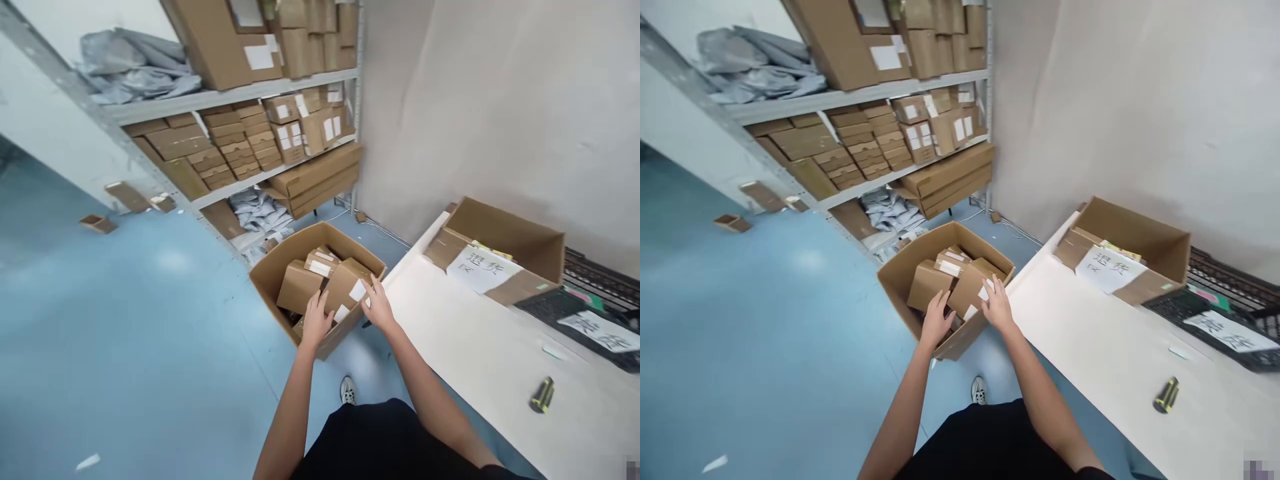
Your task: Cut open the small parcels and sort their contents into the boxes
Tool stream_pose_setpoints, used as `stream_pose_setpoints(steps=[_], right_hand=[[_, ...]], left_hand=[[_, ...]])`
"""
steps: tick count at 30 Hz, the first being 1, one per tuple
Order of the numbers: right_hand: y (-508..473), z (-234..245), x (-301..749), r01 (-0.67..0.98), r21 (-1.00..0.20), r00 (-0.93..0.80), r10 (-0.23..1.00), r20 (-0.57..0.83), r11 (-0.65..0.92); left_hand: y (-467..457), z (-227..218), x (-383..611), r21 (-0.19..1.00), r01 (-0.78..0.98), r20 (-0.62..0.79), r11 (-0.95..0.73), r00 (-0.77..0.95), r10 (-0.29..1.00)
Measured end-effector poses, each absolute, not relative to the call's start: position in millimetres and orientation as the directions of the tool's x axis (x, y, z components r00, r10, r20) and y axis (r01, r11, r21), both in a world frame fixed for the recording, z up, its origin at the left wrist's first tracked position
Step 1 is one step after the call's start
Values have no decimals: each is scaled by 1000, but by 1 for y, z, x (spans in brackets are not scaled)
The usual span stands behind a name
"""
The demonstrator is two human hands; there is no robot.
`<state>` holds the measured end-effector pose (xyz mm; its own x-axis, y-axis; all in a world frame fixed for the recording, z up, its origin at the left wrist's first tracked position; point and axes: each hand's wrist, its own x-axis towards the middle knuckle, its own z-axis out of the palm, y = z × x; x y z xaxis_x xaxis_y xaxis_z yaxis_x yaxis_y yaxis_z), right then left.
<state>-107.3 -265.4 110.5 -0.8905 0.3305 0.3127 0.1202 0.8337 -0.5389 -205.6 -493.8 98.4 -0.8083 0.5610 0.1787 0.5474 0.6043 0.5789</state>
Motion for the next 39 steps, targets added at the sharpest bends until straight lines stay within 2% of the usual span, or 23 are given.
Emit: stream_pose_setpoints(steps=[4, 7, 13, 21, 25, 30, 34, 36, 39], right_hand=[[-282, 104, -153, 78, -520, -934, 245, 260, 851], [-284, 98, -179, 74, -500, -958, 200, 204, 863], [-270, 77, -238, 54, -480, -981, 138, 140, 876], [-219, 38, -343, 46, -546, -991, 108, 83, 837], [-193, 4, -391, 66, -565, -995, 94, 20, 822], [-169, -50, -434, 144, -571, -987, 79, -138, 808], [-158, -93, -461, 197, -562, -964, 56, -259, 803], [-154, -113, -473, 216, -561, -951, 41, -307, 799], [-149, -141, -486, 222, -570, -934, 4, -357, 791]], left_hand=[[-538, 79, -230, 611, 368, 107, 701, -916, 387], [-544, 60, -236, 632, 277, 41, 724, -945, 325], [-520, 33, -259, 654, 217, -24, 725, -952, 306], [-460, 17, -358, 606, 223, -57, 763, -945, 321], [-425, -12, -420, 587, 202, -129, 784, -933, 337], [-388, -63, -488, 550, 88, -276, 830, -920, 280], [-371, -100, -540, 566, 74, -265, 821, -927, 266], [-366, -117, -561, 567, 5, -303, 824, -929, 214], [-362, -139, -575, 505, -215, -452, 836, -891, 44]])
